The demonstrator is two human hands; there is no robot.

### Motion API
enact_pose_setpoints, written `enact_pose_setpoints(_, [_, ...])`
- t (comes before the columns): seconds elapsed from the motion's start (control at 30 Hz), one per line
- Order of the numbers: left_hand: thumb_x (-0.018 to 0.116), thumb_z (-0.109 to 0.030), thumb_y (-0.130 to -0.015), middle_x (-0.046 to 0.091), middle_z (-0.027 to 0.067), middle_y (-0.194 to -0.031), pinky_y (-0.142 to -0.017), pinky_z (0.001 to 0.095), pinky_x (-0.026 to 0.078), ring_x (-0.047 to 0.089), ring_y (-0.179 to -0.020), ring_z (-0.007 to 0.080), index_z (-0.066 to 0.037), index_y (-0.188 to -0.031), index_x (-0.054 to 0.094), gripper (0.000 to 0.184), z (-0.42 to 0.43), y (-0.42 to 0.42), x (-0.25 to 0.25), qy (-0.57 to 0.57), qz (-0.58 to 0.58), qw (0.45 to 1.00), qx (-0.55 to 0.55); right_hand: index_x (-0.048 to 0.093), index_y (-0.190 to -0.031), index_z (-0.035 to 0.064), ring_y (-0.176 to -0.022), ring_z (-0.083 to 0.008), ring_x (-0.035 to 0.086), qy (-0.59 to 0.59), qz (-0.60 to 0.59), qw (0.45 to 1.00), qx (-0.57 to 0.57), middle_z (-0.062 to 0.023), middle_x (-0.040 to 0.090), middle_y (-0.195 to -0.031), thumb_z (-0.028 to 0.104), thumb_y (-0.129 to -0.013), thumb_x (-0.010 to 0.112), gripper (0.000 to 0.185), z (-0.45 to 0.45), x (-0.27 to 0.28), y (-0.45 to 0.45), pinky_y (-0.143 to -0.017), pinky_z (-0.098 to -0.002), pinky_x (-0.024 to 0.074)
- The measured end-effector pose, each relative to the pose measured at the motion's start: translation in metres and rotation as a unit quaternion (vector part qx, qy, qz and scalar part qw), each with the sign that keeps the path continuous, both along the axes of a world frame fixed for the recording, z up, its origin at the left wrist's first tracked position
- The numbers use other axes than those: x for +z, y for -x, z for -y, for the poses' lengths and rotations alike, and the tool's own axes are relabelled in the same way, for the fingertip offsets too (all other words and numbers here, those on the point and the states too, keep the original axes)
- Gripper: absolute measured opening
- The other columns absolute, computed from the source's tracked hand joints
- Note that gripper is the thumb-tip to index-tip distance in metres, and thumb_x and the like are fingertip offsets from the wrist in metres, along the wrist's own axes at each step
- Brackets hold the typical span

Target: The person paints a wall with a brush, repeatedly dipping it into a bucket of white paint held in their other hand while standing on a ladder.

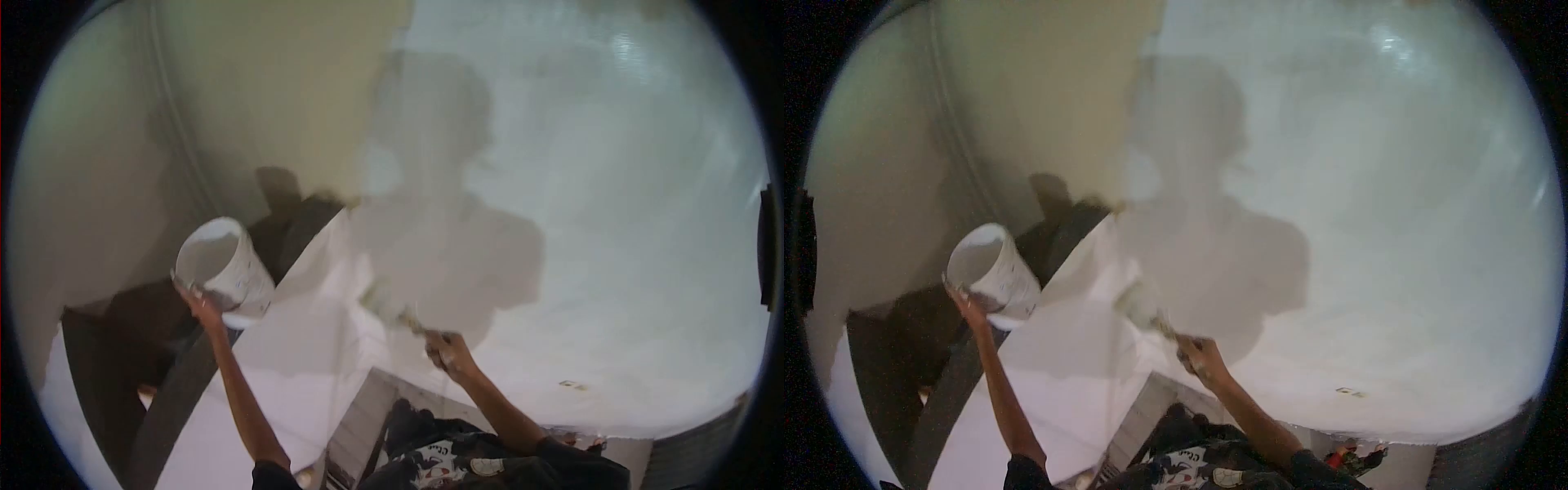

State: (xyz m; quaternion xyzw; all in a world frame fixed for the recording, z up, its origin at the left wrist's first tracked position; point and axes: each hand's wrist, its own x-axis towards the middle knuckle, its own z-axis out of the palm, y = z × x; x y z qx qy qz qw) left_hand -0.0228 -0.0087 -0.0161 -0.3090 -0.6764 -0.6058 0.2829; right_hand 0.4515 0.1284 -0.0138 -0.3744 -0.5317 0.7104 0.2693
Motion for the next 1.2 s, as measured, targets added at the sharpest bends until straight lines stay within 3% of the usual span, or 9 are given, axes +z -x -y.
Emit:
enact_pose_setpoints(0.17, [0.039,-0.025,-0.09,0.024,0.0191,-0.137,-0.102,0.0385,0.02,0.027,-0.125,0.0315,-0.002,-0.135,0.018,0.054,-0.005,0.007,-0.012,-0.004,0.004,1.0,0.007,0.054,-0.072,0.0032,-0.045,-0.0062,0.035,-0.167,-0.065,0.977,0.114,0.0029,0.042,-0.053,0.027,-0.088,0.049,0.03,-0.013,0.106,0.11,-0.04,-0.025,0.029])
enact_pose_setpoints(0.23, [0.039,-0.025,-0.09,0.025,0.0193,-0.137,-0.102,0.0377,0.02,0.028,-0.124,0.0312,-0.002,-0.135,0.017,0.055,-0.005,0.003,-0.014,-0.066,0.116,0.991,-0.031,0.053,-0.068,0.0006,-0.045,-0.0081,0.038,-0.374,-0.041,0.918,0.126,0.0009,0.044,-0.052,0.026,-0.086,0.052,0.031,-0.031,0.119,0.167,-0.041,-0.0283,0.0321])
enact_pose_setpoints(0.4, [0.035,-0.027,-0.092,0.022,0.0185,-0.138,-0.102,0.0359,0.018,0.024,-0.126,0.03,-0.001,-0.135,0.017,0.054,-0.004,-0.022,0.014,-0.067,0.064,0.995,-0.039,0.056,-0.067,-0.0044,-0.053,-0.0265,0.057,-0.572,0.146,0.767,0.252,-0.0172,0.057,-0.06,0.02,-0.077,0.057,0.026,-0.034,0.201,0.271,-0.051,-0.0365,0.0436])
enact_pose_setpoints(0.47, [0.034,-0.026,-0.092,0.022,0.0184,-0.138,-0.102,0.0356,0.018,0.024,-0.126,0.0301,-0.001,-0.135,0.016,0.053,-0.004,-0.024,0.015,-0.089,0.048,0.993,-0.067,0.057,-0.067,-0.0039,-0.051,-0.0309,0.056,-0.665,0.159,0.686,0.248,-0.0173,0.057,-0.06,0.019,-0.075,0.057,0.024,-0.024,0.198,0.314,-0.05,-0.0385,0.0434])
enact_pose_setpoints(0.53, [0.034,-0.025,-0.091,0.021,0.0183,-0.138,-0.102,0.0352,0.018,0.024,-0.126,0.0295,0.0,-0.135,0.016,0.053,0.0,-0.024,0.016,-0.043,0.054,0.997,-0.015,0.06,-0.07,-0.0045,-0.068,-0.0383,0.059,-0.71,0.13,0.654,0.228,-0.0251,0.059,-0.072,0.018,-0.07,0.058,0.022,-0.012,0.189,0.351,-0.061,-0.042,0.0467])
enact_pose_setpoints(0.73, [0.033,-0.031,-0.09,0.022,0.0176,-0.138,-0.101,0.0338,0.021,0.029,-0.124,0.0284,-0.001,-0.135,0.016,0.056,-0.003,-0.033,0.02,-0.06,0.078,0.995,-0.034,0.066,-0.082,0.0024,-0.086,-0.0307,0.061,-0.699,0.233,0.581,0.346,-0.0174,0.063,-0.089,0.016,-0.065,0.063,0.022,0.013,0.112,0.446,-0.071,-0.0397,0.048])
enact_pose_setpoints(0.8, [0.033,-0.032,-0.09,0.023,0.0173,-0.138,-0.1,0.0337,0.022,0.03,-0.123,0.0285,-0.002,-0.135,0.017,0.057,-0.001,-0.031,0.021,-0.049,0.083,0.995,-0.023,0.067,-0.084,0.006,-0.09,-0.0278,0.06,-0.679,0.274,0.597,0.328,-0.0145,0.063,-0.093,0.015,-0.066,0.062,0.021,0.016,0.083,0.467,-0.073,-0.0381,0.0478])
enact_pose_setpoints(1.03, [0.032,-0.032,-0.089,0.026,0.0175,-0.138,-0.097,0.0332,0.028,0.037,-0.119,0.0269,-0.005,-0.136,0.018,0.056,-0.004,-0.032,0.028,-0.037,0.057,0.998,0.02,0.065,-0.084,0.0008,-0.085,-0.0288,0.062,-0.699,0.26,0.574,0.338,-0.018,0.063,-0.089,0.014,-0.07,0.06,0.02,0.008,0.137,0.432,-0.07,-0.0384,0.0487])
enact_pose_setpoints(1.2, [0.031,-0.032,-0.091,0.028,0.0167,-0.138,-0.093,0.0325,0.032,0.04,-0.117,0.028,-0.006,-0.136,0.017,0.054,-0.001,-0.041,0.033,-0.014,0.09,0.995,0.027,0.062,-0.078,-0.0036,-0.07,-0.0367,0.06,-0.704,0.097,0.663,0.236,-0.0236,0.059,-0.073,0.014,-0.075,0.057,0.018,-0.014,0.173,0.321,-0.061,-0.0416,0.0482])
